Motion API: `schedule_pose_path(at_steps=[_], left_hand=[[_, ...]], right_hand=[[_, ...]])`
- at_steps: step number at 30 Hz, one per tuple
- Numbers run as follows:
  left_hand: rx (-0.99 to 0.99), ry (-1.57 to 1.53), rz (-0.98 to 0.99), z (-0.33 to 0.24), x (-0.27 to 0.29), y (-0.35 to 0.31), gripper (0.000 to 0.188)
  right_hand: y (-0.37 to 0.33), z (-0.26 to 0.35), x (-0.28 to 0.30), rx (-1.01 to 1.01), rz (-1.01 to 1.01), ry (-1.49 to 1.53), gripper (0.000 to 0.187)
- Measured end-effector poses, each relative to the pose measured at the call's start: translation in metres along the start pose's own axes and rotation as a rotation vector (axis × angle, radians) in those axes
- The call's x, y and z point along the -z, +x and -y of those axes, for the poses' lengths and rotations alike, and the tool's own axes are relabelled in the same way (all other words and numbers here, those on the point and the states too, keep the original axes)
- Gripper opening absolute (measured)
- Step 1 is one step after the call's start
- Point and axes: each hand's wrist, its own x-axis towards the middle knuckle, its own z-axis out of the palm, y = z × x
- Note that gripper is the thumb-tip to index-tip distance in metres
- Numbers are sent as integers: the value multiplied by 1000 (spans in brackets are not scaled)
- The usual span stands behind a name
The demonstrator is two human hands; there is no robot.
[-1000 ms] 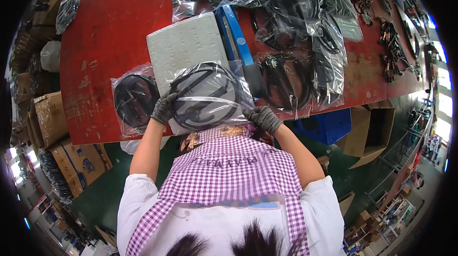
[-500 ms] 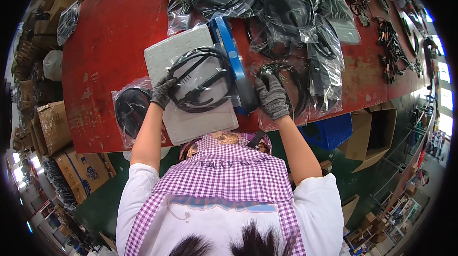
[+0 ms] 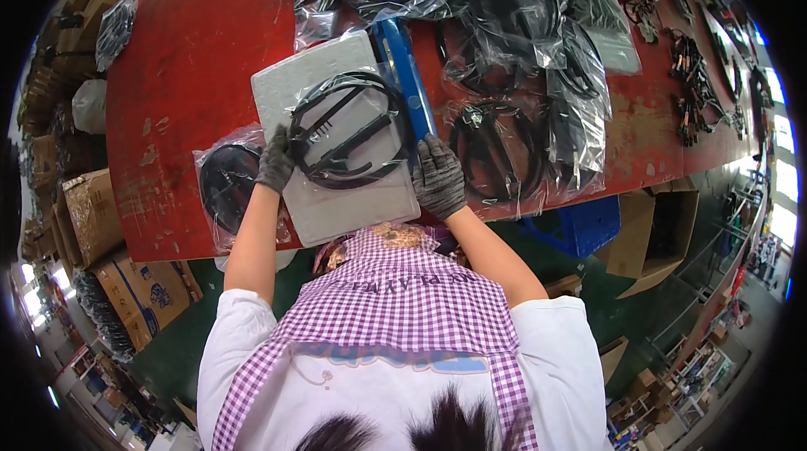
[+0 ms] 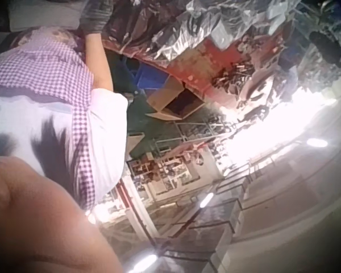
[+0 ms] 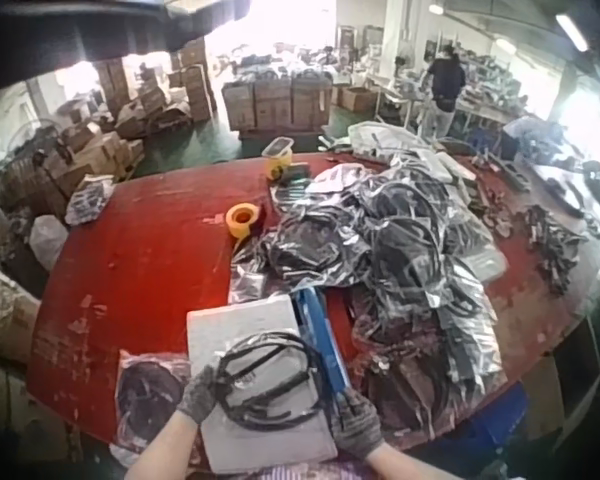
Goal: The person places coiled black cables onto a white foam pad on a red table, wraps them in clear plastic bags, and seals them using a blue handheld heat sealer. The person then moves the sealed packages to the side of the table and repeats the process with additional cables.
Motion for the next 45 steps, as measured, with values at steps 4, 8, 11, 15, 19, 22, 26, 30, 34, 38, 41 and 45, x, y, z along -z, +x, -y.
schedule_pose_path(at_steps=[4, 8, 11, 15, 19, 22, 26, 30, 34, 38, 41, 45], left_hand=[[70, 85, -222, 3, 13, -44, 28], [191, 95, -200, 29, 26, -68, 23], [202, 45, -163, 40, 3, -69, 12], [287, -22, -158, 40, -2, -61, 10], [203, 186, 60, 44, -4, -66, 21], [8, 265, 349, 47, 2, -69, 25], [15, 167, 410, 42, -5, -74, 25], [106, 222, 244, 53, 11, -56, 23], [105, 263, 220, 50, -1, -61, 21], [220, 50, 337, 47, 3, -47, 24], [285, 26, 281, 42, -15, -60, 22], [251, 134, 329, 45, -8, -53, 14]], right_hand=[[-5, -2, -3, -25, -27, 6, 51], [-5, -2, -3, -29, -21, 22, 52], [-3, -5, -4, -19, -38, 29, 50], [-1, -3, 1, -21, -61, 48, 47], [0, 0, 2, -43, -54, 41, 43], [-1, 0, 5, -48, -45, 27, 44], [-4, 0, 4, -48, -52, 25, 46], [-3, 3, 4, -41, -51, 27, 46], [-2, 4, 6, -60, -42, 35, 45], [7, 15, 17, -181, 16, 144, 45], [26, 28, 61, -639, 60, 863, 47], [-14, -23, 77, -1214, -112, 1336, 36]])
